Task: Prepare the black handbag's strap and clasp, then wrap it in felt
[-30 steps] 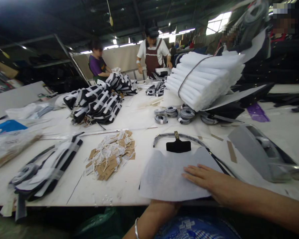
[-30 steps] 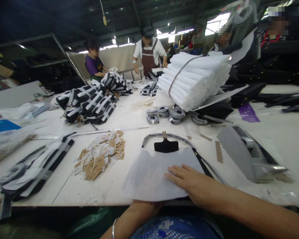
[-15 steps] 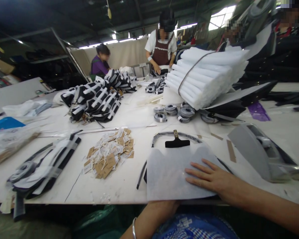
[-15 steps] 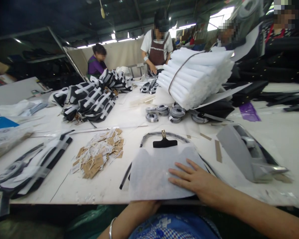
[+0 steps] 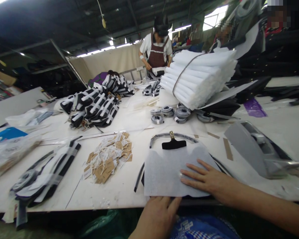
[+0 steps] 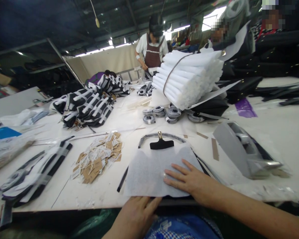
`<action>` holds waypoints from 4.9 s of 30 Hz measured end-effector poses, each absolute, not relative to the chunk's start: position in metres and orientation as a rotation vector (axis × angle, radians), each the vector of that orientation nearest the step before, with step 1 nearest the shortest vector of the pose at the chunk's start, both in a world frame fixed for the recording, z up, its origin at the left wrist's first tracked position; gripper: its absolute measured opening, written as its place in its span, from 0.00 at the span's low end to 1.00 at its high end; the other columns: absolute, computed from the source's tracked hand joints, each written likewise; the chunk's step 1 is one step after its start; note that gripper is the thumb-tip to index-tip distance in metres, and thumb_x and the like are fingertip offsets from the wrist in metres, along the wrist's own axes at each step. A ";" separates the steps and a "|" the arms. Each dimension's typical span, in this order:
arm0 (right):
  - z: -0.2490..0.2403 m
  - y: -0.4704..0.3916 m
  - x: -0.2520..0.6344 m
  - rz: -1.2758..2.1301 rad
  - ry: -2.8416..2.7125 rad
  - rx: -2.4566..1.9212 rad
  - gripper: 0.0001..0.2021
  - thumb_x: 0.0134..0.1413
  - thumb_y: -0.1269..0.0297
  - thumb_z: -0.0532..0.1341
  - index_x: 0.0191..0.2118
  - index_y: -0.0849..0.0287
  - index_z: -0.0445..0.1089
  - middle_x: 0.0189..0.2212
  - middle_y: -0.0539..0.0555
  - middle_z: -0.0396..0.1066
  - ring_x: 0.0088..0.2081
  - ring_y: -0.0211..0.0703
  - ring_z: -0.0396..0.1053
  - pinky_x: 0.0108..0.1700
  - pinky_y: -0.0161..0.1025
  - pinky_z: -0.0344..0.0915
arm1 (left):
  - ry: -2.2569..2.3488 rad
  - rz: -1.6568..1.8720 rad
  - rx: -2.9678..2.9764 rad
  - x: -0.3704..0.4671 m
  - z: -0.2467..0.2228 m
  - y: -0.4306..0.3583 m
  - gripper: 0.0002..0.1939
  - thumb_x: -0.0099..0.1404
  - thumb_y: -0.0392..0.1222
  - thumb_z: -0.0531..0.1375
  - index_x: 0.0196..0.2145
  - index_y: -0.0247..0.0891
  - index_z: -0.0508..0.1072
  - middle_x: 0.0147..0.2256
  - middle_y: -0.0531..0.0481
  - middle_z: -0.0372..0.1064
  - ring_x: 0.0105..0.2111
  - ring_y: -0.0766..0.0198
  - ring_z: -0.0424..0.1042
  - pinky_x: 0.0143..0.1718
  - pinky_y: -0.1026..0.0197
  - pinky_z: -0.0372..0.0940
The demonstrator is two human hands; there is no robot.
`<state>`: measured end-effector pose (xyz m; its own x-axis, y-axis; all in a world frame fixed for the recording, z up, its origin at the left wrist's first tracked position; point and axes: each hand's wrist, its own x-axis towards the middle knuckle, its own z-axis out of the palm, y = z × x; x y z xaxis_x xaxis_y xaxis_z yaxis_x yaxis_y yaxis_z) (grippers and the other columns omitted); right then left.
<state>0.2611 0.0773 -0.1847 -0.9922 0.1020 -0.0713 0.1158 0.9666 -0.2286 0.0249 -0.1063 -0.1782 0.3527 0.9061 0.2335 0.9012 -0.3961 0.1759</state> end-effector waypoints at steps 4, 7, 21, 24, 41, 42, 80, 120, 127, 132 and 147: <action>-0.186 0.077 0.262 -0.416 3.115 0.174 0.47 0.49 0.78 0.56 0.73 0.42 0.41 0.71 0.51 0.48 0.69 0.61 0.52 0.67 0.68 0.47 | 1.533 0.621 2.350 0.030 -0.123 -0.096 0.06 0.71 0.40 0.56 0.43 0.41 0.73 0.33 0.53 0.79 0.29 0.62 0.78 0.28 0.63 0.74; -0.188 0.078 0.264 -0.412 3.136 0.167 0.47 0.47 0.79 0.56 0.73 0.43 0.43 0.71 0.53 0.48 0.69 0.60 0.51 0.67 0.68 0.46 | 1.566 0.663 2.322 0.031 -0.115 -0.066 0.09 0.73 0.40 0.54 0.45 0.42 0.73 0.38 0.51 0.79 0.37 0.60 0.79 0.38 0.57 0.76; -0.168 0.086 0.270 -0.859 2.934 0.300 0.37 0.60 0.60 0.63 0.71 0.46 0.50 0.70 0.57 0.50 0.69 0.62 0.49 0.68 0.70 0.42 | 1.631 0.693 2.294 0.023 -0.210 -0.047 0.20 0.73 0.43 0.55 0.60 0.41 0.63 0.60 0.46 0.68 0.62 0.58 0.66 0.65 0.44 0.61; -0.157 0.088 0.261 -0.957 2.868 0.370 0.29 0.66 0.49 0.58 0.69 0.46 0.55 0.67 0.59 0.58 0.67 0.61 0.55 0.67 0.69 0.47 | 1.648 0.731 2.264 0.023 -0.211 -0.045 0.19 0.72 0.43 0.58 0.59 0.41 0.63 0.59 0.47 0.70 0.61 0.58 0.67 0.65 0.44 0.61; -0.183 0.082 0.244 -0.493 3.008 0.373 0.34 0.53 0.81 0.53 0.65 0.52 0.64 0.52 0.63 0.69 0.52 0.57 0.68 0.60 0.63 0.57 | 1.657 0.727 2.190 0.023 -0.214 -0.047 0.19 0.71 0.46 0.58 0.58 0.43 0.64 0.60 0.48 0.69 0.62 0.60 0.65 0.68 0.48 0.56; -0.184 0.082 0.245 -0.485 3.012 0.364 0.34 0.53 0.81 0.53 0.65 0.52 0.64 0.52 0.63 0.69 0.52 0.56 0.69 0.60 0.63 0.58 | 1.661 0.714 2.194 0.023 -0.214 -0.047 0.19 0.71 0.46 0.58 0.58 0.43 0.64 0.60 0.49 0.68 0.62 0.60 0.65 0.68 0.48 0.56; -0.218 0.085 0.274 -0.083 3.311 0.443 0.31 0.66 0.51 0.56 0.70 0.53 0.54 0.65 0.54 0.62 0.59 0.57 0.66 0.55 0.56 0.67 | 1.708 0.401 2.647 -0.015 -0.218 -0.039 0.27 0.73 0.56 0.51 0.65 0.45 0.61 0.67 0.54 0.57 0.65 0.55 0.61 0.63 0.48 0.63; -0.213 0.145 0.216 -0.388 3.341 0.590 0.18 0.70 0.72 0.45 0.47 0.57 0.72 0.45 0.58 0.74 0.45 0.50 0.71 0.47 0.49 0.70 | 1.716 0.214 2.341 -0.017 -0.197 0.042 0.07 0.75 0.39 0.52 0.47 0.40 0.68 0.46 0.51 0.73 0.43 0.58 0.72 0.46 0.52 0.70; -0.205 0.127 0.236 -0.243 3.381 0.519 0.26 0.66 0.45 0.55 0.58 0.61 0.70 0.53 0.59 0.75 0.50 0.57 0.74 0.44 0.51 0.75 | 1.686 0.525 2.482 -0.010 -0.203 0.023 0.12 0.75 0.41 0.50 0.47 0.35 0.72 0.44 0.50 0.76 0.42 0.61 0.73 0.53 0.55 0.68; -0.209 0.116 0.245 -0.162 3.356 0.555 0.38 0.60 0.44 0.61 0.69 0.59 0.57 0.61 0.57 0.67 0.56 0.62 0.70 0.48 0.57 0.75 | 1.497 0.185 2.187 -0.019 -0.179 0.005 0.39 0.68 0.68 0.51 0.68 0.45 0.52 0.65 0.46 0.60 0.66 0.45 0.57 0.69 0.32 0.47; -0.201 0.127 0.238 -0.684 3.092 0.665 0.28 0.65 0.48 0.58 0.66 0.55 0.64 0.62 0.59 0.65 0.63 0.58 0.63 0.66 0.62 0.58 | 1.486 0.152 2.190 -0.014 -0.178 -0.018 0.45 0.62 0.77 0.48 0.70 0.54 0.47 0.72 0.41 0.39 0.71 0.38 0.35 0.68 0.26 0.33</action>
